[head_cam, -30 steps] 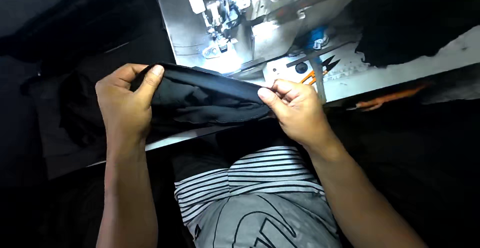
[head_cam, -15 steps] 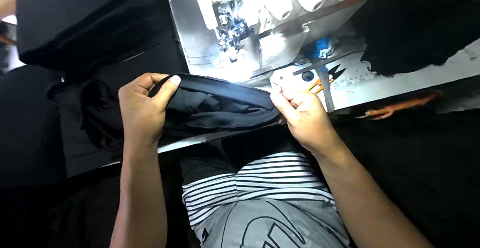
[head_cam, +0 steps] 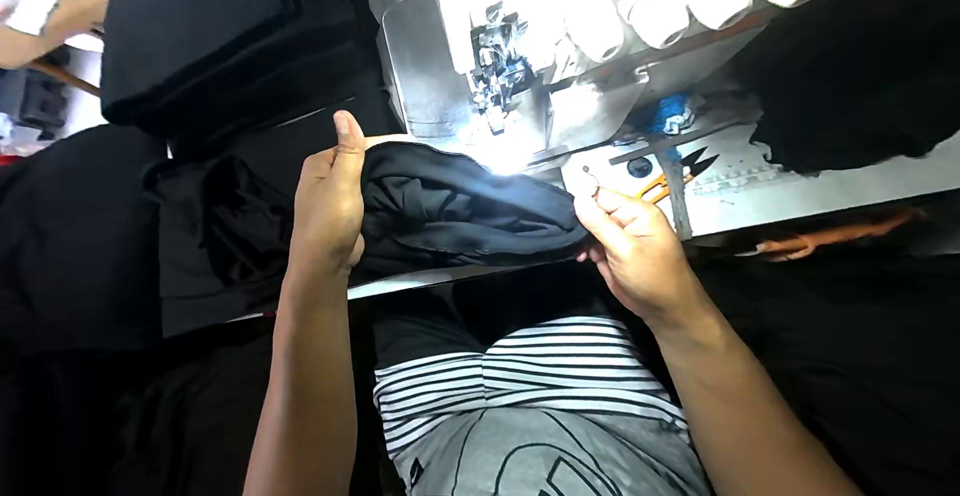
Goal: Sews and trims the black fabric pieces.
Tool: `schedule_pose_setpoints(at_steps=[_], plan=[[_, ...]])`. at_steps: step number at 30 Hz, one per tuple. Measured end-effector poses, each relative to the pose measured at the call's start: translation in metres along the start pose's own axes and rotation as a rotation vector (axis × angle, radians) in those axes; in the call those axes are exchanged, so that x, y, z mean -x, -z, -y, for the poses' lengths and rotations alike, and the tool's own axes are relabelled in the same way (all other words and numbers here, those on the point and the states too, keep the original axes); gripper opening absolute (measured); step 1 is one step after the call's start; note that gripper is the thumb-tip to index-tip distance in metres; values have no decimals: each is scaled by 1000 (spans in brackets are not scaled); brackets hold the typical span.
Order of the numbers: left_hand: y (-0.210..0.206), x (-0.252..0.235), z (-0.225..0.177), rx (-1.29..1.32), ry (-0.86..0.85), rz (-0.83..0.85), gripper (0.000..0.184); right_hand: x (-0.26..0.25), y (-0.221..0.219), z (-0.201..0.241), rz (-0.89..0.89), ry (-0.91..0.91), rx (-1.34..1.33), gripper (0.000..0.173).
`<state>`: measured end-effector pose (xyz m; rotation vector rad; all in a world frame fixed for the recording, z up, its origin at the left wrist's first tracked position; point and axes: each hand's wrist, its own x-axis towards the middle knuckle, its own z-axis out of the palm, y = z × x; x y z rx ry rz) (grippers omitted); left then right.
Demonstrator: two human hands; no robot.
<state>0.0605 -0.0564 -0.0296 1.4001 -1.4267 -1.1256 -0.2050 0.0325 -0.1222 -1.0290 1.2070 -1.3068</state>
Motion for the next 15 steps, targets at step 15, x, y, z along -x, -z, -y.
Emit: schedule_pose_setpoints(at_steps=[15], plan=[[9, -6, -6, 99, 70, 149, 92, 2, 1, 0, -6, -58, -120, 27]])
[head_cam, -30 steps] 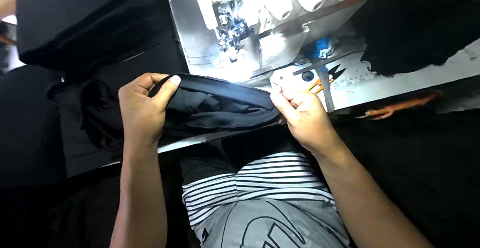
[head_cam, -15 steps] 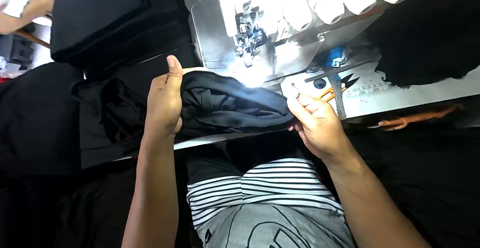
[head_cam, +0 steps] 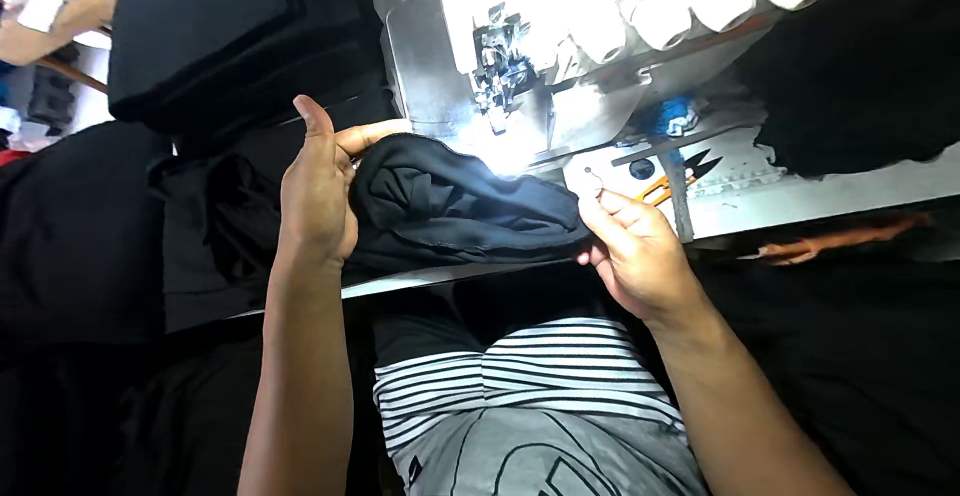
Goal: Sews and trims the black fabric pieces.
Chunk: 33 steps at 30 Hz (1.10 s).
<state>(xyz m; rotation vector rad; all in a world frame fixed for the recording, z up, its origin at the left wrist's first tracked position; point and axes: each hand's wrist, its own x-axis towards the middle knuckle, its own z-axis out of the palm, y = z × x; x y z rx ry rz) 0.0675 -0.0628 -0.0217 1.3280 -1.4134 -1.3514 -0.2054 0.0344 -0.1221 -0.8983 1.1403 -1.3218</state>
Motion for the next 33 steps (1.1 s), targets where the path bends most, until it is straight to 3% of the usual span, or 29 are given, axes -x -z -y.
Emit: schedule_pose_setpoints(at_steps=[5, 8, 10, 12, 14, 15, 18, 22, 24, 26, 30, 33], plan=[[-2, 0, -4, -135, -71, -1, 88, 1, -2, 1, 16, -11, -39, 25], [-3, 6, -10, -574, -344, -19, 43, -1, -4, 1, 17, -11, -50, 24], [-10, 14, -19, -886, -495, 22, 50, 0, -7, 3, 11, -21, -52, 25], [-22, 15, -18, -976, -560, 68, 53, -1, -7, 7, 11, -14, 12, 21], [-29, 6, -8, -942, -621, 100, 33, -3, -7, 13, 2, 42, 192, 15], [-30, -1, -3, -907, -645, 116, 21, -3, -10, 17, -10, 100, 312, 23], [-19, 2, -8, -798, -751, 105, 13, 2, -19, 31, -72, 393, 600, 39], [7, 51, -9, -735, -939, 1, 14, 16, -30, 41, -181, 967, 750, 20], [19, 75, 6, -702, -1015, 0, 10, 19, -33, 34, -195, 1128, 755, 15], [25, 93, 26, -680, -1070, -15, 13, 22, -35, 23, -173, 1190, 748, 13], [31, 110, 52, -626, -1145, -312, 15, 26, -48, 12, -109, 1236, 759, 12], [28, 112, 52, -523, -1127, -423, 8, 28, -61, 20, -82, 1242, 782, 10]])
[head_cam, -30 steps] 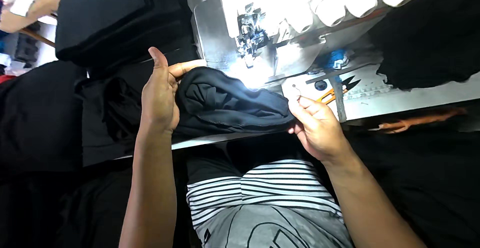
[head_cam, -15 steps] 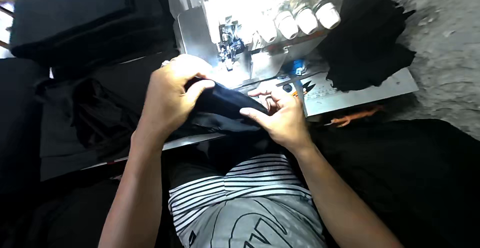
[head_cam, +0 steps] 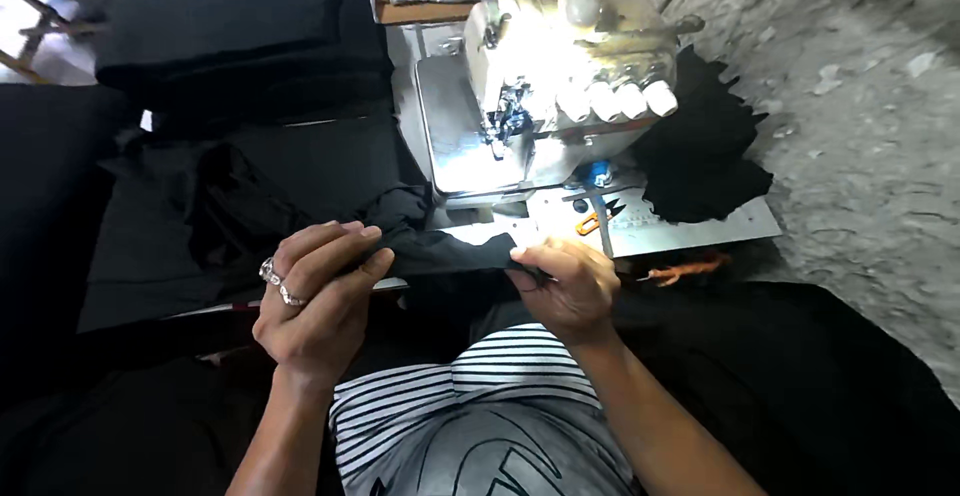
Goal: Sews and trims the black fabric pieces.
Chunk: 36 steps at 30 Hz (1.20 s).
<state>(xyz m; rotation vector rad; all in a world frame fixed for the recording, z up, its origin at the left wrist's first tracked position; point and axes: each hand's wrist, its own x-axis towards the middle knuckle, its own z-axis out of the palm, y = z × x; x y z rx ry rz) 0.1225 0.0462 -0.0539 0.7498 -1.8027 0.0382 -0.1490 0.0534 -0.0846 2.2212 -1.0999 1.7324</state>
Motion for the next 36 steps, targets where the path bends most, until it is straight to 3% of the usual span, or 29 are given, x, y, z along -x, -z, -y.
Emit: schedule_pose_setpoints(at_steps=[2, 5, 7, 9, 11, 12, 13, 15, 16, 19, 22, 25, 29, 32, 34, 36], plan=[[1, -8, -2, 102, 76, 27, 8, -11, -1, 5, 21, 19, -13, 10], [9, -25, 0, 269, 299, 236, 11, -30, -9, 10, 99, -102, -129, 13], [25, -47, 14, 170, 404, 441, 16, -45, -20, 17, 190, -353, -363, 11], [55, -91, 45, 106, 351, 660, 24, -62, -36, 35, 204, -661, -696, 10], [77, -146, 71, 176, 349, 812, 26, -83, -45, 56, 149, -827, -961, 10], [71, -159, 85, 278, 289, 749, 27, -92, -45, 61, 111, -864, -1054, 12], [49, -161, 101, 389, 154, 580, 28, -98, -43, 60, 75, -891, -1110, 13], [12, -214, 81, 177, 244, 814, 22, -88, -38, 41, 28, -982, -1111, 16], [-18, -229, 73, 42, 188, 962, 21, -73, -37, 26, 30, -1034, -1038, 16], [-97, -203, 80, -11, 46, 1119, 17, -25, -35, -14, 85, -1157, -706, 14], [-129, -170, 101, 84, 155, 1138, 14, -10, -32, -28, 86, -1107, -510, 12], [-136, -163, 95, -24, 279, 1093, 15, -6, -30, -31, 82, -995, -359, 12], [-136, -160, 90, -106, 266, 1029, 20, -13, -23, -37, 152, -845, -307, 20], [-132, -157, 92, -34, 268, 1008, 17, -23, -13, -41, 240, -799, -97, 34], [-126, -158, 89, 70, 278, 1006, 13, -30, -7, -42, 177, -733, 56, 39], [-117, -158, 81, 172, 265, 988, 11, -42, -6, -42, 94, -674, 95, 30]])
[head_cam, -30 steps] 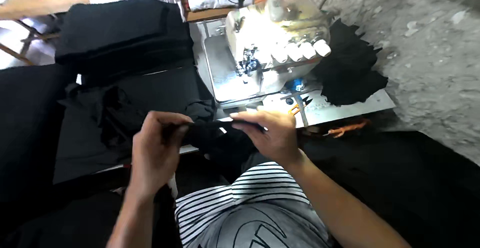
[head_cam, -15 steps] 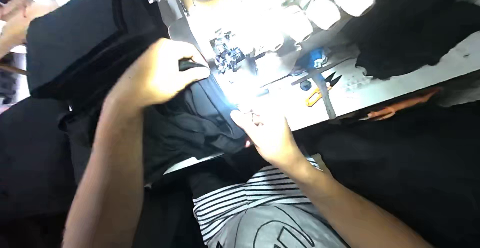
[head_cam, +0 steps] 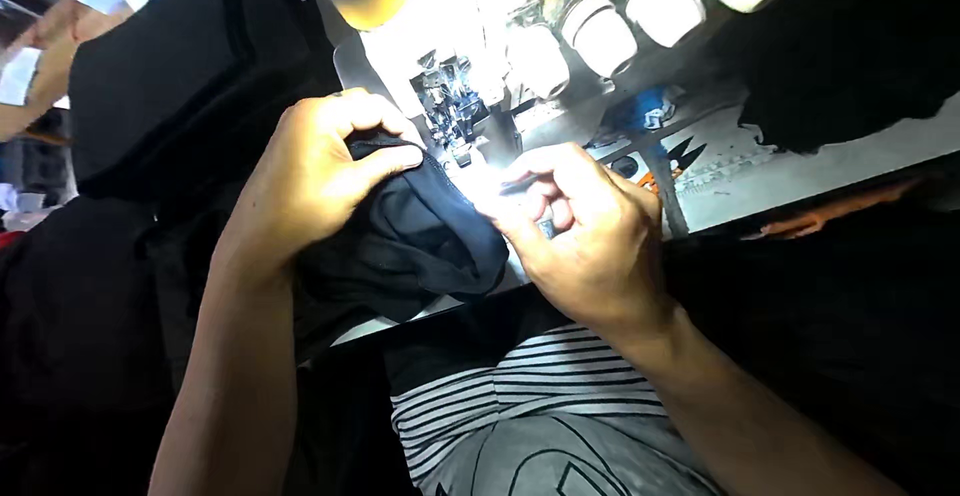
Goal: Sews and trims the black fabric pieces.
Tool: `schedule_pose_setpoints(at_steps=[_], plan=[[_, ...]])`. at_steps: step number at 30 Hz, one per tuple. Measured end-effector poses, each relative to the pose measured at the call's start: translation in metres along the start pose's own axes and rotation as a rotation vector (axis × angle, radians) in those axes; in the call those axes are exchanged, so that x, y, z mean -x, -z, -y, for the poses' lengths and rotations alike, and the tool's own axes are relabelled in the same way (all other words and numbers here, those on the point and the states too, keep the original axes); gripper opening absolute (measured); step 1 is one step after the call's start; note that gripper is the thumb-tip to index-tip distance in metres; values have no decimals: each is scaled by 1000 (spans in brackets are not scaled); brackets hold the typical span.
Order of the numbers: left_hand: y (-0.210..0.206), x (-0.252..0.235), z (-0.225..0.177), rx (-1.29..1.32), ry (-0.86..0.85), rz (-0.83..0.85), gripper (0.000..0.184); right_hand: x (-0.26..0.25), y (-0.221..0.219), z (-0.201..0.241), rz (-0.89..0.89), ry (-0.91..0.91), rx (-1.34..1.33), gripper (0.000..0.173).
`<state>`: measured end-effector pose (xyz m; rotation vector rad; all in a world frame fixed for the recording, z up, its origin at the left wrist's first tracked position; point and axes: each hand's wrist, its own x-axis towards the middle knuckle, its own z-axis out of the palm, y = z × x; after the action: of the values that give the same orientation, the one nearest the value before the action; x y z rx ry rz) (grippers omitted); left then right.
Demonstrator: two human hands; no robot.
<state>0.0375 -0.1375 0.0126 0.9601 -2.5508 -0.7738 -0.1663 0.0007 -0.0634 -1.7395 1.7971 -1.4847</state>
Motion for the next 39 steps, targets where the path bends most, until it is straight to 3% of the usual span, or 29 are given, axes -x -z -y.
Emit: schedule_pose_setpoints(at_steps=[2, 5, 7, 13, 17, 21, 27, 35, 39], plan=[[2, 8, -10, 36, -44, -16, 9, -10, -1, 10, 5, 37, -23, 23], [4, 20, -20, 52, -113, -33, 8, -20, -7, 16, 128, 117, -34, 28], [6, 29, -27, 65, -141, -58, 8, -20, -7, 18, 210, 146, -41, 22], [3, 40, -33, -45, -100, -167, 11, 2, -7, 17, 289, -49, -272, 8], [-10, 28, -35, -171, 112, -214, 11, 13, -5, 6, 267, -245, -462, 22], [-32, 0, -14, -332, 297, -200, 25, 11, -10, -6, 237, -319, -485, 31], [-40, -12, -4, -433, 273, -197, 34, 11, -12, -18, 302, -365, -533, 25], [-39, -18, 0, -315, 322, -243, 21, -5, -7, -29, 301, -403, -576, 27], [-40, -31, 1, -267, 323, -311, 34, -15, -4, -34, 231, -404, -649, 30]])
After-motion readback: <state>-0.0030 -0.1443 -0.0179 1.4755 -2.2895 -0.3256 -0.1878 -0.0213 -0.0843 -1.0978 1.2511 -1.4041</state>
